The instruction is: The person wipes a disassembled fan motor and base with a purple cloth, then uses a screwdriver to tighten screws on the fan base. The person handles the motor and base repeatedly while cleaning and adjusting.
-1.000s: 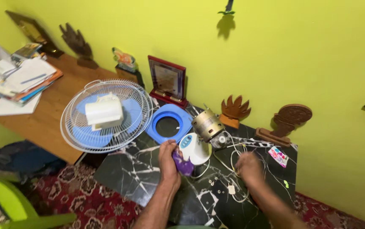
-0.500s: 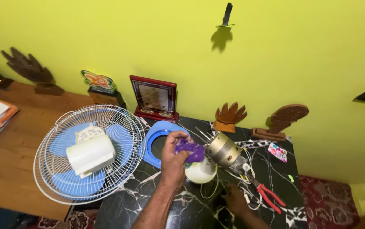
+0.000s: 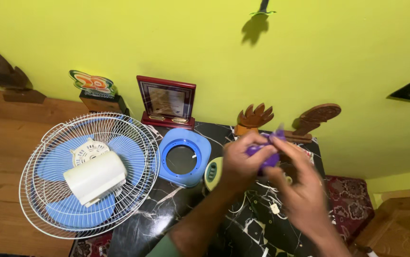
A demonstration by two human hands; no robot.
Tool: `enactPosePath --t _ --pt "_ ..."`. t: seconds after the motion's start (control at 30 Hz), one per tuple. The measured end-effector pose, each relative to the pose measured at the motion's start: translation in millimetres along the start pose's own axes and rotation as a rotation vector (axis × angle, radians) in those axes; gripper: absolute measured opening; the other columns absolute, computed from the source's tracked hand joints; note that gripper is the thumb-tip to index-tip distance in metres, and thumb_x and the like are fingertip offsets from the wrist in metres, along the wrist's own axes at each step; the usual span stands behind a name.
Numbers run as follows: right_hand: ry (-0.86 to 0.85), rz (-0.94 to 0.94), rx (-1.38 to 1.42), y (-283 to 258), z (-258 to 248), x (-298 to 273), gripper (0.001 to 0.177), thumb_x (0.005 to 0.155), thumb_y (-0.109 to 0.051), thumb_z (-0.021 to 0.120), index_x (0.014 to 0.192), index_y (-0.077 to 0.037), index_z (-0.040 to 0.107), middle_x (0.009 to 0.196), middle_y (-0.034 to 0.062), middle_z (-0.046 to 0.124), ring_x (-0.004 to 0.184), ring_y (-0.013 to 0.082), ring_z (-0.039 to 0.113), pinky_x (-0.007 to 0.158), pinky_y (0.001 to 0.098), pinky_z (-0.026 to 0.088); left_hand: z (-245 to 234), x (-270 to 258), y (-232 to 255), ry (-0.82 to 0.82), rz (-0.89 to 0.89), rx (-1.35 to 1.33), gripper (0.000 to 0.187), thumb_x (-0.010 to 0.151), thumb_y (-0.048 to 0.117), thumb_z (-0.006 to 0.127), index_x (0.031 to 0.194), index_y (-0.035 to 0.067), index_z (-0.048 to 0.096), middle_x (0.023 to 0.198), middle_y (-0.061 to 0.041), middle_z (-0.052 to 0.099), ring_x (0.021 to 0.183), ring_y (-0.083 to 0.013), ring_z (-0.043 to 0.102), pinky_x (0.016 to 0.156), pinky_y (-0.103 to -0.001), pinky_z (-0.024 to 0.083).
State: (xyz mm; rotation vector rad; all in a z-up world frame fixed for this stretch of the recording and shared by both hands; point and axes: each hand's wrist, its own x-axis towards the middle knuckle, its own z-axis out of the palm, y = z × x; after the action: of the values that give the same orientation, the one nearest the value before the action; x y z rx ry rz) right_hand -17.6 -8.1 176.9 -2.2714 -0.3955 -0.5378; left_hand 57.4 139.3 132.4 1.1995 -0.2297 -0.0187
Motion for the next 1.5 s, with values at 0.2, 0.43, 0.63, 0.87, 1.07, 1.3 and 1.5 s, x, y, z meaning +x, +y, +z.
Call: enactPosePath --t 0.2,0.43,0.63,0.87,1.07,1.3,1.5 --pt "0.130 0.418 0.426 29.4 6.3 48.7 0.026 0.102 -0.012 0.072 0.123 0.003 0.071 0.113 0.0172 0.071 0.098 0.0240 0.064 0.083 0.0360 0.055 7.7 7.3 -9.0 -0.056 0.336 0.681 0.056 0.093 0.034 0.068 0.136 0.000 0.056 0.131 -0.023 0.061 0.128 -0.0352 0.054 0.111 -0.051 0.040" --pt "-0.245 0.090 -0.251 67.1 19.1 41.0 0.026 0.095 -0.017 0.064 0.116 -0.001 0.065 0.107 0.0208 0.070 0.099 0.0371 0.068 0.087 0.0481 0.053 -9.2 -7.9 -26.9 -0.265 0.406 1.181 0.105 0.069 0.063 0.083 0.144 0.000 0.045 0.147 -0.026 0.047 0.149 -0.0441 0.029 0.123 -0.064 0.012" --pt "-0.668 0.418 -0.096 149.0 45.8 73.6 0.030 0.102 -0.024 0.055 0.122 -0.004 0.063 0.117 0.0212 0.072 0.108 0.0320 0.072 0.096 0.0447 0.055 -10.1 -3.5 -18.0 -0.399 0.376 1.317 0.123 0.051 0.055 0.094 0.150 0.003 0.044 0.148 -0.022 0.047 0.148 -0.0414 0.029 0.123 -0.061 0.009" --pt "-0.765 0.202 0.162 197.5 85.8 85.9 0.044 0.100 -0.024 0.078 0.133 -0.002 0.061 0.134 0.0297 0.053 0.129 0.0464 0.046 0.097 0.0593 0.036 1.3 -1.8 -8.5 -0.413 0.146 1.391 0.120 0.048 0.059 0.096 0.139 0.001 0.045 0.147 -0.021 0.043 0.148 -0.0387 0.027 0.122 -0.060 0.007" --pt "-0.213 0.245 0.351 148.5 36.0 17.5 0.015 0.097 -0.019 0.062 0.107 -0.008 0.060 0.101 0.0098 0.065 0.095 0.0199 0.066 0.085 0.0367 0.052 3.8 -0.7 -9.5 -0.329 0.363 1.343 0.114 0.048 0.058 0.096 0.137 0.003 0.050 0.142 -0.020 0.049 0.144 -0.0406 0.033 0.120 -0.061 0.015" --pt "-0.336 0.234 0.570 163.0 16.9 -9.4 0.014 0.100 -0.015 0.064 0.101 -0.003 0.057 0.086 0.0072 0.059 0.079 0.0147 0.057 0.071 0.0317 0.050 5.6 -0.5 -13.1 -0.325 0.288 1.340 0.111 0.052 0.057 0.095 0.139 0.004 0.050 0.142 -0.021 0.048 0.144 -0.0423 0.034 0.122 -0.056 0.020" --pt "-0.132 0.731 0.490 150.5 5.5 5.5 0.014 0.104 -0.019 0.059 0.106 -0.006 0.057 0.085 0.0063 0.063 0.068 0.0159 0.058 0.060 0.0367 0.048 18.9 -3.1 -2.6 -0.344 0.211 1.491 0.117 0.048 0.060 0.095 0.139 0.004 0.049 0.145 -0.020 0.045 0.145 -0.0410 0.028 0.120 -0.060 0.012"
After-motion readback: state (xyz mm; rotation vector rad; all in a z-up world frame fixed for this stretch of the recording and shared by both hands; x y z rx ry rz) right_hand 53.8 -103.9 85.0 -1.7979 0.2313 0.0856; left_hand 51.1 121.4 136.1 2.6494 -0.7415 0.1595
